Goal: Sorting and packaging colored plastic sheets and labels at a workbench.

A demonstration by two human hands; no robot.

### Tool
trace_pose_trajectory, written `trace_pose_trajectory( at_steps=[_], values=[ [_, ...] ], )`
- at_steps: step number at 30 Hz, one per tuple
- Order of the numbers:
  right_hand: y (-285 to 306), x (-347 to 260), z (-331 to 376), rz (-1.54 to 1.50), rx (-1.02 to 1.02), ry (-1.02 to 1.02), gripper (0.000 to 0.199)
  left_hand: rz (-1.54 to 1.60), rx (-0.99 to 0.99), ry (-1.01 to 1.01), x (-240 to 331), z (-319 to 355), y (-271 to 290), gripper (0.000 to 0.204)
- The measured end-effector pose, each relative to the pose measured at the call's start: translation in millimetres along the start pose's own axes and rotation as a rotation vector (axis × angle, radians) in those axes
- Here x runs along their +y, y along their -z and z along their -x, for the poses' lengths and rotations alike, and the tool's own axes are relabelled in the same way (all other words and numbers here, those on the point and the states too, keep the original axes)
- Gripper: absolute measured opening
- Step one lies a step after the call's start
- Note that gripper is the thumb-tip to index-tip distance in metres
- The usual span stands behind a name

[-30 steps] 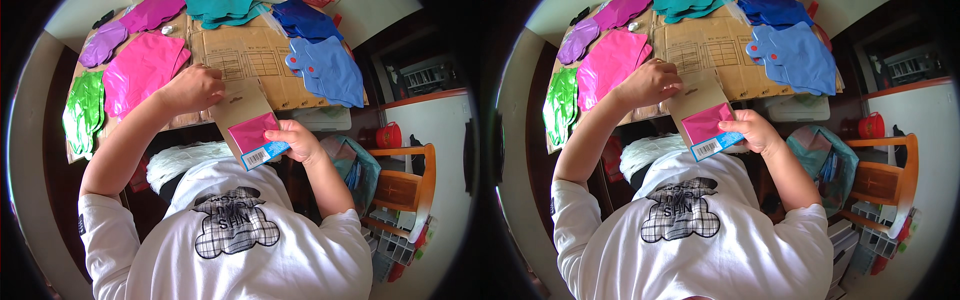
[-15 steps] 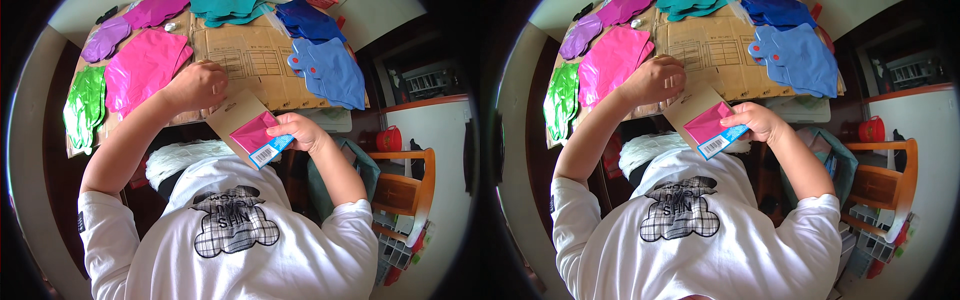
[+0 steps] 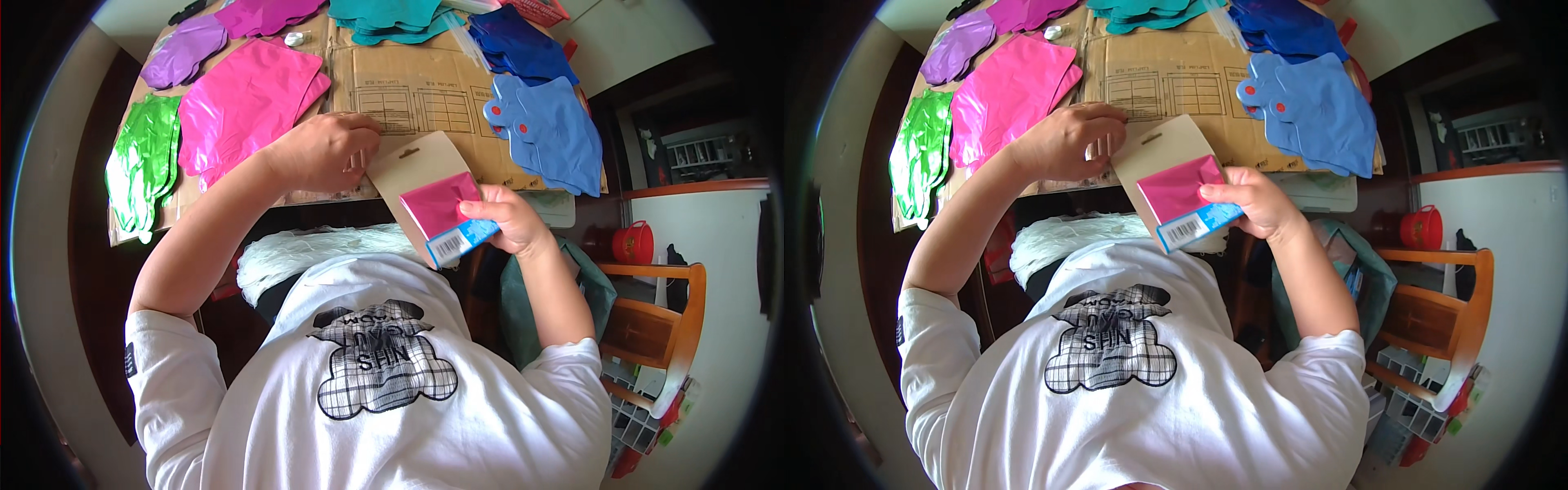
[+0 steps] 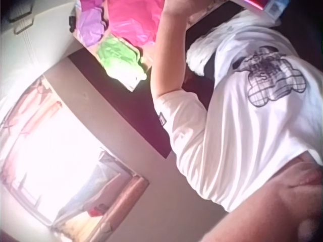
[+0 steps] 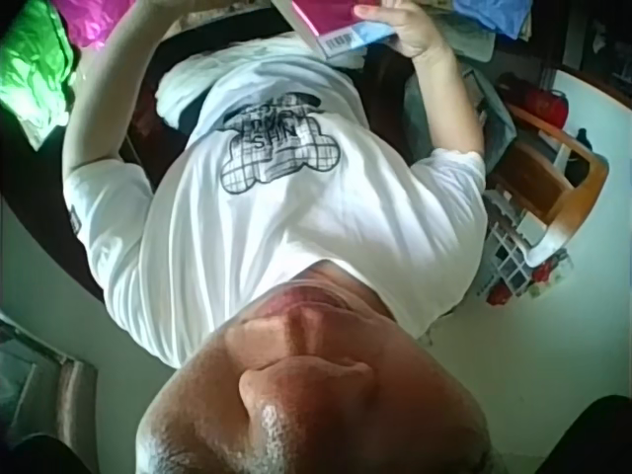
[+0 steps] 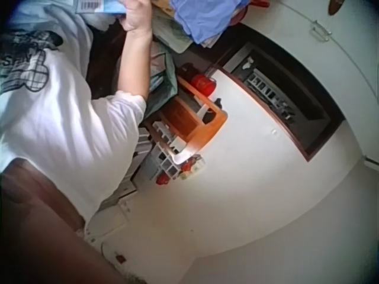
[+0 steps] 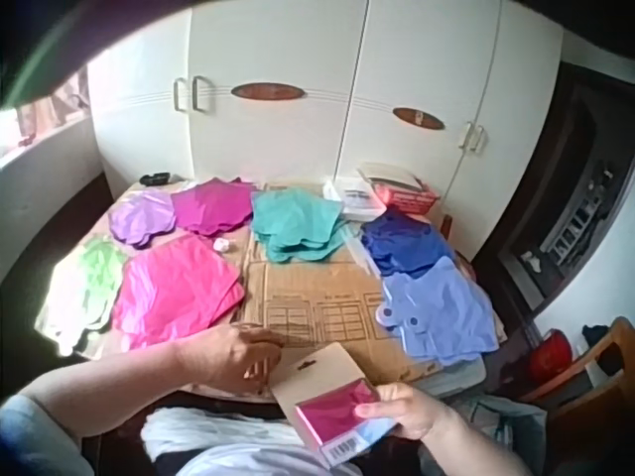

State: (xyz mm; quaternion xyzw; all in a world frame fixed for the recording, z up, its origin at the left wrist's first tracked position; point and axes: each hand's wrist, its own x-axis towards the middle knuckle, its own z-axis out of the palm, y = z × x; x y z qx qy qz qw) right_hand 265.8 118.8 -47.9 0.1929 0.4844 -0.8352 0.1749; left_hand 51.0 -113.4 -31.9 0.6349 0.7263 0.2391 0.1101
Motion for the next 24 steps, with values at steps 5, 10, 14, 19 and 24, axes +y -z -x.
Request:
trace_pose_trajectory(
  at_steps=[5,10,14,19,24],
  values=[
    [-1.7,14.8,13.2,-0.018,-0.157,-0.131,0.036,-0.293,0.050,-0.193,-5.8,-4.0,-8.4,0.019],
    [-6.3,25.5,3.2,-0.010,-0.163,-0.229,0.038,-0.352,0.063,-0.153,2.2,-8.6,-11.4,0.013],
    [-8.6,25.0,-0.8,0.029,-0.126,-0.253,0.030,-0.305,0.074,-0.111,-0.8,-4.1,-12.8,0.013],
    [-14.8,20.0,-1.6,0.038,-0.094,-0.262,0.025,-0.194,0.156,-0.023,2.5,-2.5,-13.4,0.013],
    [1.8,27.3,-10.3,0.003,-0.150,-0.344,0.030,-0.097,0.290,0.009,5.3,3.2,-19.1,0.013]
  ],
)
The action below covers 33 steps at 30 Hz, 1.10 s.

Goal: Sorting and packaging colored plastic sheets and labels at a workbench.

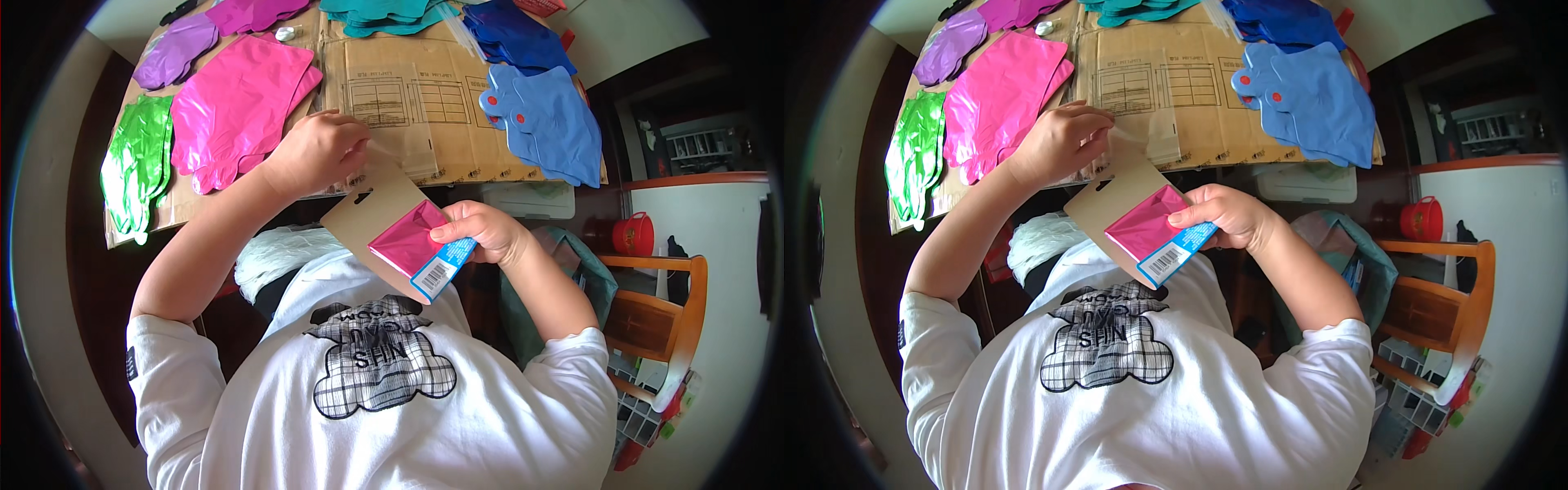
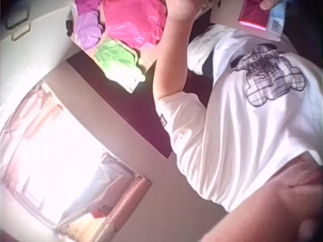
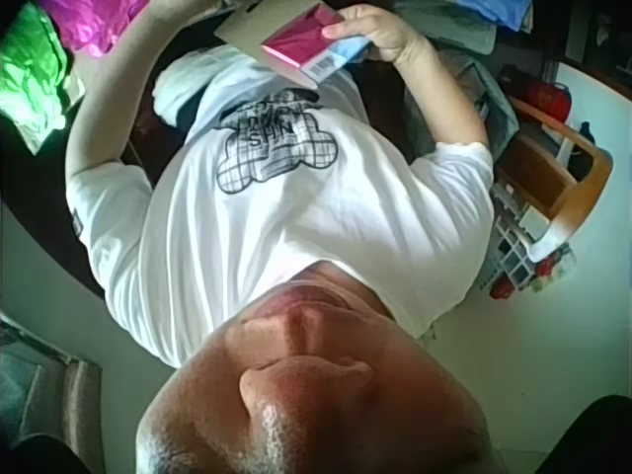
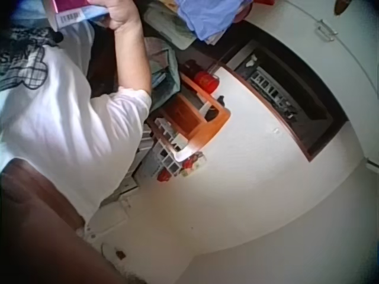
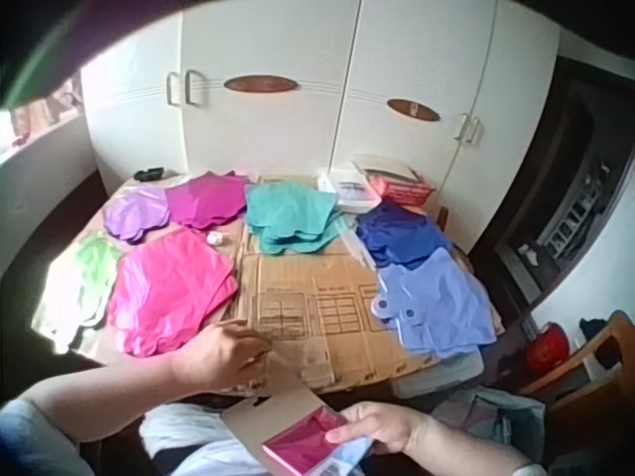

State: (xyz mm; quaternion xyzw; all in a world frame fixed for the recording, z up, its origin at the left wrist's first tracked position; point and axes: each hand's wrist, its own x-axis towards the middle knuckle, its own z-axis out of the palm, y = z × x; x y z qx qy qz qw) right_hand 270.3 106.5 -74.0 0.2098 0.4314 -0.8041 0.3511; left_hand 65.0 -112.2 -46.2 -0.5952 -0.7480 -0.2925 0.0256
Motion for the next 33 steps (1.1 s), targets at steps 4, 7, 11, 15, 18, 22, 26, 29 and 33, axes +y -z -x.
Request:
trace_pose_trajectory(
  at_steps=[4,7,11,15,18,22,26,29,33],
  values=[
    [-8.9,-5.1,-0.7,-0.072,0.129,0.161,0.019,0.037,0.083,-0.082,-2.2,7.0,-2.9,0.012],
    [-6.5,-10.5,2.5,-0.057,0.087,0.216,0.019,0.032,0.146,-0.122,-0.6,13.5,-5.3,0.012],
    [-14.2,-7.4,7.5,0.050,0.171,0.346,0.019,0.039,0.144,-0.119,-0.8,19.5,-7.9,0.016],
    [-21.8,4.8,6.8,0.034,0.233,0.329,0.023,-0.050,0.107,-0.179,1.9,21.2,-6.6,0.020],
    [-34.5,12.2,-2.7,0.037,0.296,0.418,0.022,-0.095,0.119,-0.217,3.1,20.2,-6.4,0.020],
    [-38.2,8.8,7.3,0.015,0.239,0.445,0.022,-0.083,0.098,-0.215,-3.0,25.7,-4.1,0.026],
    [-33.8,14.5,6.9,0.026,0.277,0.477,0.023,-0.034,0.100,-0.196,-2.3,30.0,-5.0,0.027],
    [-31.9,19.4,-1.9,0.045,0.294,0.523,0.023,-0.017,0.104,-0.184,0.6,31.7,-6.0,0.028],
    [-38.4,18.0,-13.1,0.116,0.338,0.560,0.023,0.006,0.105,-0.146,0.2,35.5,-3.7,0.029]
  ],
)
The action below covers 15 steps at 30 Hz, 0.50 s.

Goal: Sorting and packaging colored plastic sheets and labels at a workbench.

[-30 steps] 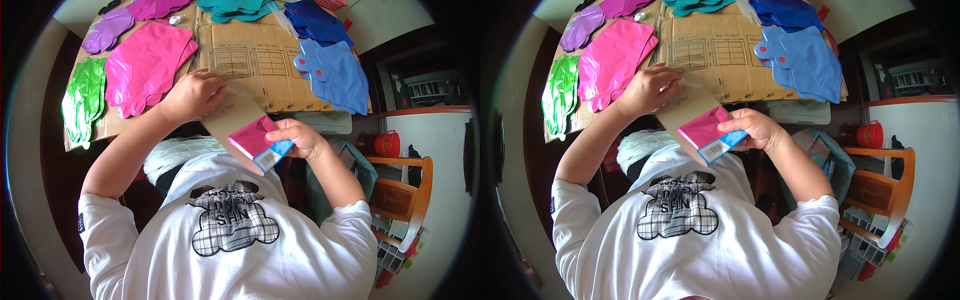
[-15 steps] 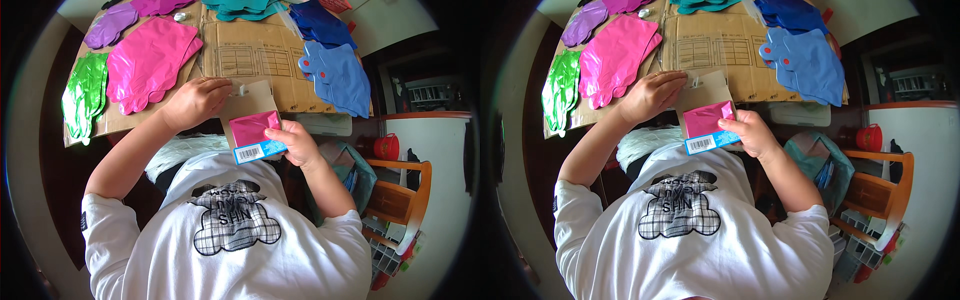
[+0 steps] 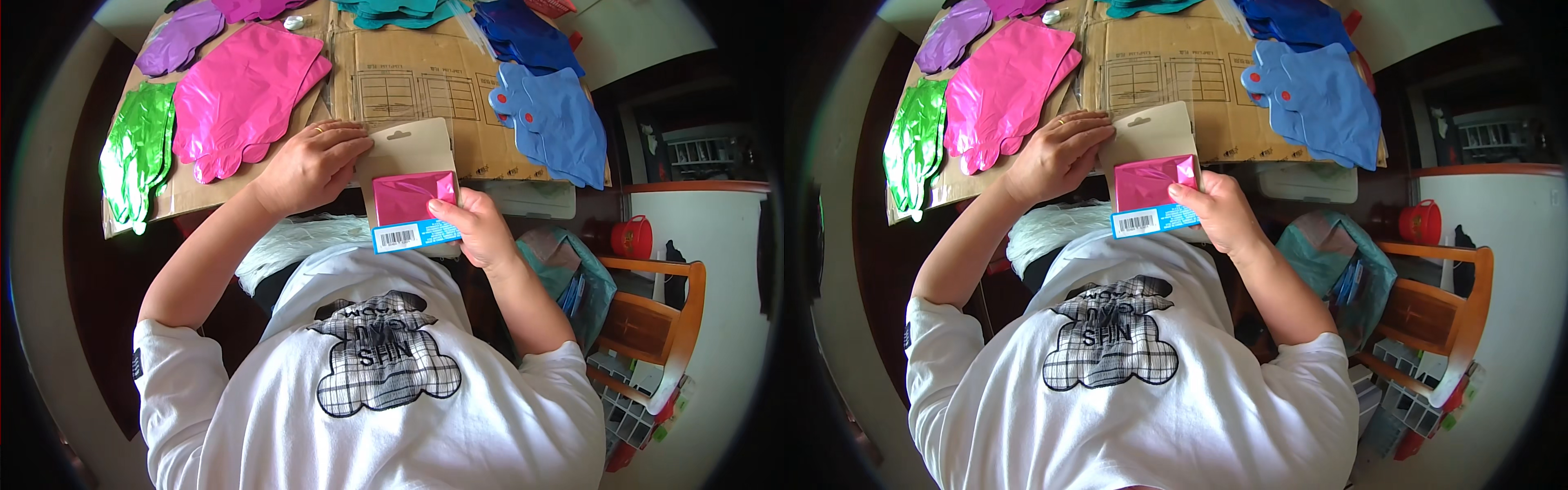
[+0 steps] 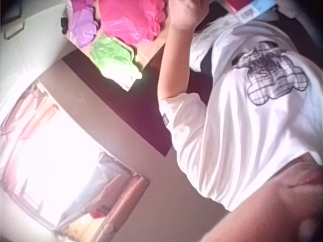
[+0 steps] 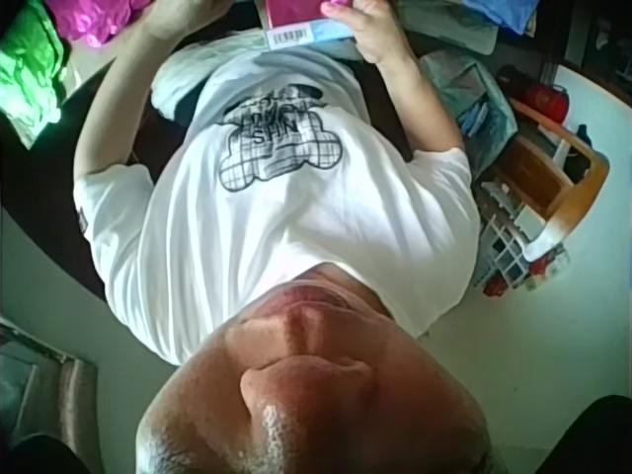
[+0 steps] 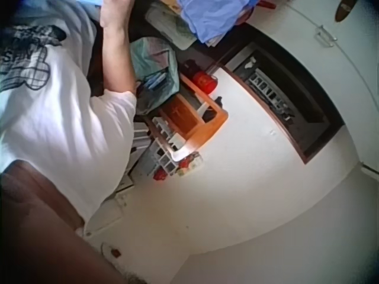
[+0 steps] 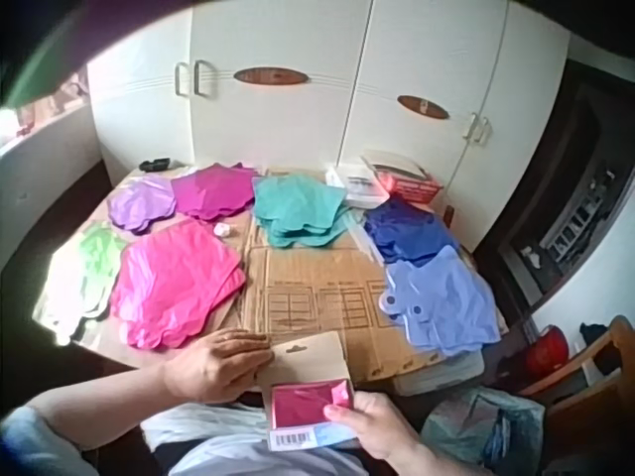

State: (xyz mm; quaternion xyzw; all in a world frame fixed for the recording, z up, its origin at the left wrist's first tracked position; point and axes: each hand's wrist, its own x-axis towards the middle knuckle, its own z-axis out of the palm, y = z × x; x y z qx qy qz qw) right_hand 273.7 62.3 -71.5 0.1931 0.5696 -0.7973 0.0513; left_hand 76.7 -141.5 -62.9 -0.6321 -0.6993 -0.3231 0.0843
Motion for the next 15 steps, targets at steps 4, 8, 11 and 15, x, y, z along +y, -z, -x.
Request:
trace_pose_trajectory(
  at_steps=[4,8,11,15],
  values=[
    [-2.2,1.4,-1.8,-0.069,0.011,0.001,0.022,-0.080,0.006,-0.025,0.9,1.3,4.4,0.028],
    [-4.5,0.6,-0.8,-0.063,0.032,0.008,0.020,-0.057,0.056,-0.021,5.6,1.6,1.1,0.024],
    [-0.9,5.2,-8.9,-0.009,0.052,-0.003,0.018,-0.042,0.069,-0.013,7.6,-0.1,-0.7,0.022],
    [-6.4,-1.5,-9.7,0.075,0.097,-0.001,0.019,-0.082,-0.021,-0.014,9.2,-4.9,4.7,0.023]
  ],
)
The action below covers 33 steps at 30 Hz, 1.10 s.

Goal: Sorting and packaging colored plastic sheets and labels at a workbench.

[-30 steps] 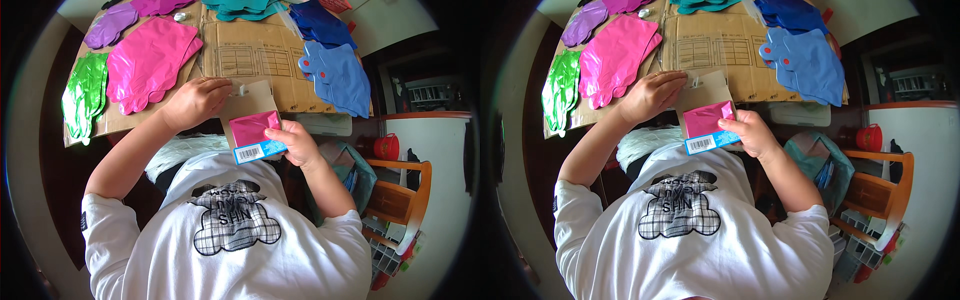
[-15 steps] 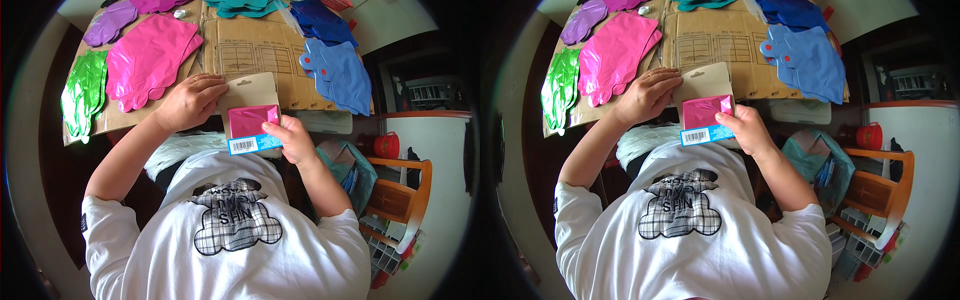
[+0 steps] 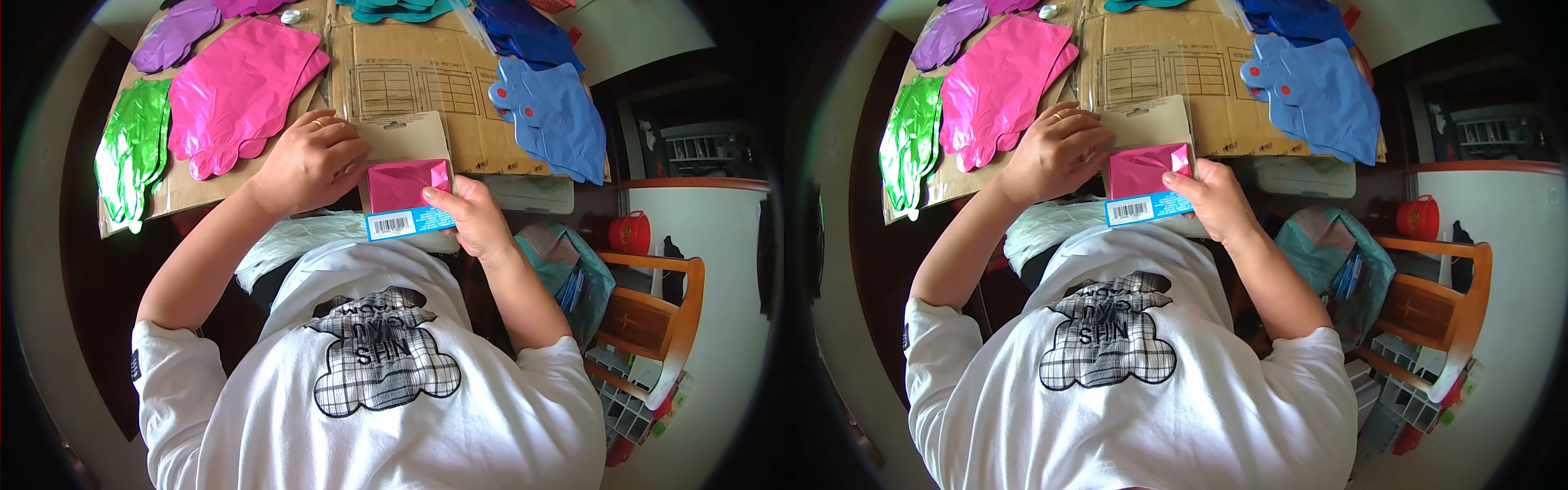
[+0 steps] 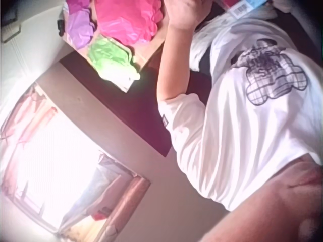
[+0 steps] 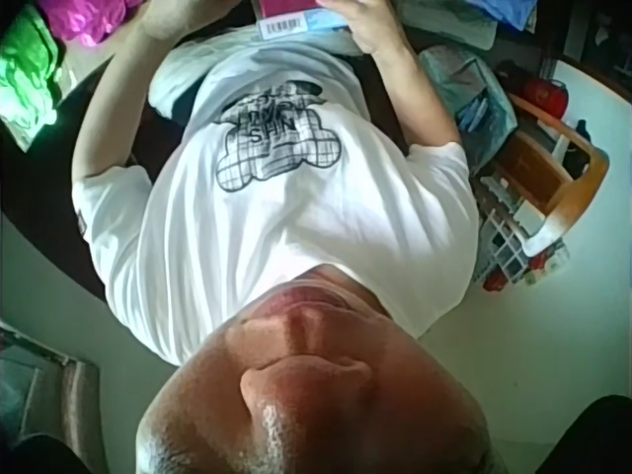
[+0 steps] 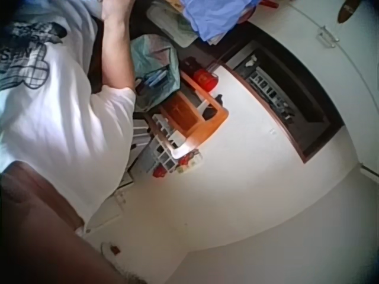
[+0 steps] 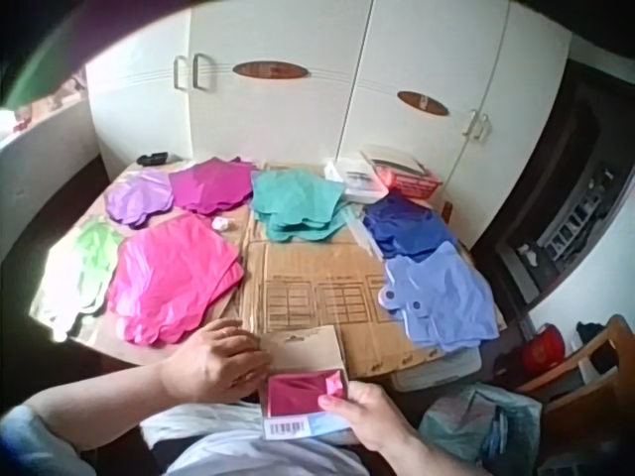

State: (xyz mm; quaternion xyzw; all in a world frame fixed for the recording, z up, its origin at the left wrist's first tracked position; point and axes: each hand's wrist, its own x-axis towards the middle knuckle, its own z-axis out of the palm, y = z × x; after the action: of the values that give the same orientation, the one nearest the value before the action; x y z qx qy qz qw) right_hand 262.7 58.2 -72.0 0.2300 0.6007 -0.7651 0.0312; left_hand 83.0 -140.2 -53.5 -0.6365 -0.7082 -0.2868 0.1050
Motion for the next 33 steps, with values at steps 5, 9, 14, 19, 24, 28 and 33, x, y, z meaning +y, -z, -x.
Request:
trace_pose_trajectory(
  at_steps=[5,9,14,19,24,28,33],
  values=[
    [-6.6,-4.1,6.4,0.074,0.111,-0.006,0.027,-0.017,-0.137,-0.010,-2.5,-13.5,-1.1,0.016],
    [-18.8,24.4,5.8,0.235,0.355,0.273,0.038,-0.050,-0.175,-0.022,-4.4,-13.5,-2.1,0.014],
    [-23.3,22.4,5.8,0.585,0.607,0.640,0.041,-0.052,-0.161,-0.039,-4.1,-10.0,0.2,0.017],
    [-15.2,14.1,1.2,0.415,0.517,0.496,0.019,-0.069,-0.250,-0.030,7.9,-14.4,9.9,0.042],
    [-14.0,7.3,1.2,0.504,0.530,0.484,0.011,-0.172,-0.329,-0.194,30.3,-12.3,21.1,0.075],
    [-13.5,3.7,1.5,0.597,0.501,0.541,0.014,-0.116,-0.299,-0.304,19.0,6.7,-2.5,0.063],
    [-10.9,0.4,6.5,0.830,0.413,0.776,0.022,-0.091,-0.087,-0.338,16.9,9.8,-13.0,0.038]
  ],
)
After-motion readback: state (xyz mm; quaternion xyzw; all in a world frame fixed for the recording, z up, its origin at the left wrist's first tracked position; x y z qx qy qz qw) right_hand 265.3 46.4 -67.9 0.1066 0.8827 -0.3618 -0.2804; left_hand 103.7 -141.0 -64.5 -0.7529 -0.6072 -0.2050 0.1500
